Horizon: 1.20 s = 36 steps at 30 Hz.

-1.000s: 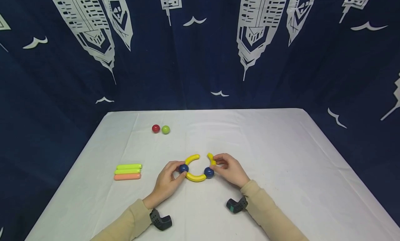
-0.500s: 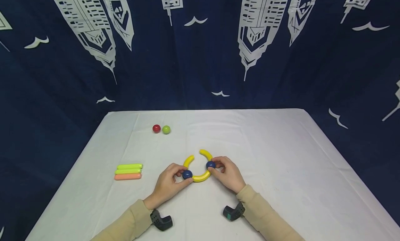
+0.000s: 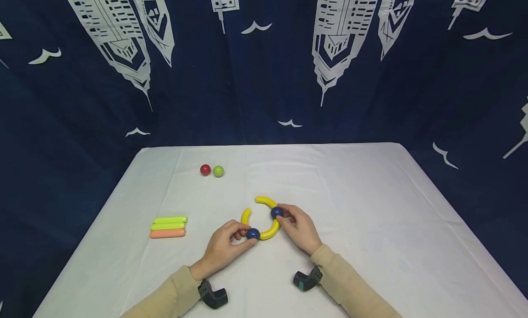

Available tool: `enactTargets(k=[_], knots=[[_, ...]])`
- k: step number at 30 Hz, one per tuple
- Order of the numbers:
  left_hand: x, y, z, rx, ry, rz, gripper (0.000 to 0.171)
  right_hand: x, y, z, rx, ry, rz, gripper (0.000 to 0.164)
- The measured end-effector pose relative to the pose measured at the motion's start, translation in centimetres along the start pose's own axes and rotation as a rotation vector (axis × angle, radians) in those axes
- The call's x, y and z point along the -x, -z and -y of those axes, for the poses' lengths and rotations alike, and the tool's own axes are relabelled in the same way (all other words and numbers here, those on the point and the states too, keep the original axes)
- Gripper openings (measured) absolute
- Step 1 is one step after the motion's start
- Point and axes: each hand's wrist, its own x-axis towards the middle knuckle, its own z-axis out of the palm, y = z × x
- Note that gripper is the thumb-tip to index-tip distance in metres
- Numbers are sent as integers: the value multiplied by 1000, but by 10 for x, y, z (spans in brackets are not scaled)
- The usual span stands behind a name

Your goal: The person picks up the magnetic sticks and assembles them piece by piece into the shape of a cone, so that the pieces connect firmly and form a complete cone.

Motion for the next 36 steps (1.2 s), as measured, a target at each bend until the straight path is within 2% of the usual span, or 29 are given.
enactTargets(k=[8, 16, 22, 27, 32, 36], knots=[[4, -6, -11, 18, 14, 3, 29, -3, -3, -1, 20, 33, -2, 37], [3, -10, -8, 24, -13, -5, 31, -4, -4, -2, 20, 15, -3, 36], [-2, -6, -8, 134, 14, -61, 24, -3, -4, 1, 21, -20, 20, 46], [-19, 9, -5, 210, 109, -154, 15, -5, -5, 2, 27, -63, 24, 53], [-46, 33, 0, 255, 229, -254, 16, -10, -11, 3, 55, -93, 10, 57], [-71, 54, 6, 296, 273, -373, 15, -16, -17, 5, 57, -103, -17, 54]])
